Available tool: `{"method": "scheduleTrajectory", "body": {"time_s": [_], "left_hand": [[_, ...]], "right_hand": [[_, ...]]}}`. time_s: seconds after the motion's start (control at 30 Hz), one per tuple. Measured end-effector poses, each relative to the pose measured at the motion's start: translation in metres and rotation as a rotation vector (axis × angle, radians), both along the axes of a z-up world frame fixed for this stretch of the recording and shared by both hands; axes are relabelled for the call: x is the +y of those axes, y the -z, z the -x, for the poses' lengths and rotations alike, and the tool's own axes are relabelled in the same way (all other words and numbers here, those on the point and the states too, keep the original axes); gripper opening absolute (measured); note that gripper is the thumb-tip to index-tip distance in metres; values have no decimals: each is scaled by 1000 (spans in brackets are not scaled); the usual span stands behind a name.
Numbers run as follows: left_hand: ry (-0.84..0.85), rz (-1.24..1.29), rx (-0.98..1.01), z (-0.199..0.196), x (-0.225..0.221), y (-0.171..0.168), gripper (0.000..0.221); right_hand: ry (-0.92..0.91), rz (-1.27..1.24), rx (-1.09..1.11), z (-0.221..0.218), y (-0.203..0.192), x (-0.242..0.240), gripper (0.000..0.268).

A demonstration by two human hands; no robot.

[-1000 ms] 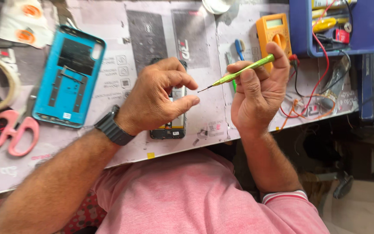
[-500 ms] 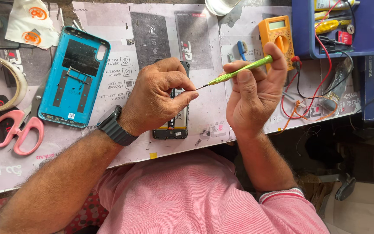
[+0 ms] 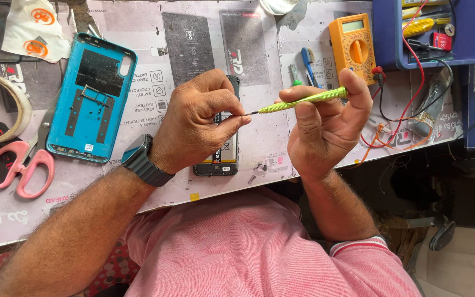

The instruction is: The person holds a smartphone with a cracked screen and uses a green screwdriver to remove screws from the internal metal bracket. The person then uses a green plastic pry tool to lift and disconnect a ribbon cable connector inside the device.

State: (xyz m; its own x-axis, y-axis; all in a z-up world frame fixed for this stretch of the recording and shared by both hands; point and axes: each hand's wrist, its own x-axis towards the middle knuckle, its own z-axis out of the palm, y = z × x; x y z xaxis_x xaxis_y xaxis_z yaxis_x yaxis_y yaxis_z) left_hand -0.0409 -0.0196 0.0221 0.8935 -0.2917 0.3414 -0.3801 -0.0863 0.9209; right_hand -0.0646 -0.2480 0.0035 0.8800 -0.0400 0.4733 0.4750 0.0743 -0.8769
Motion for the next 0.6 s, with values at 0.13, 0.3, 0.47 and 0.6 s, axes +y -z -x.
{"method": "scheduleTrajectory", "body": {"time_s": [0.13, 0.3, 0.47, 0.6], "left_hand": [[-7, 8, -14, 0, 0, 1, 15], [-9, -1, -34, 0, 0, 2, 15], [-6, -6, -29, 1, 0, 2, 16], [-12, -13, -48, 1, 0, 2, 17]], "right_hand": [[4, -2, -6, -1, 0, 0, 53], [-12, 16, -13, -2, -2, -1, 53], [-8, 36, -8, -1, -1, -1, 52], [2, 63, -15, 0, 0, -1, 51]]}}
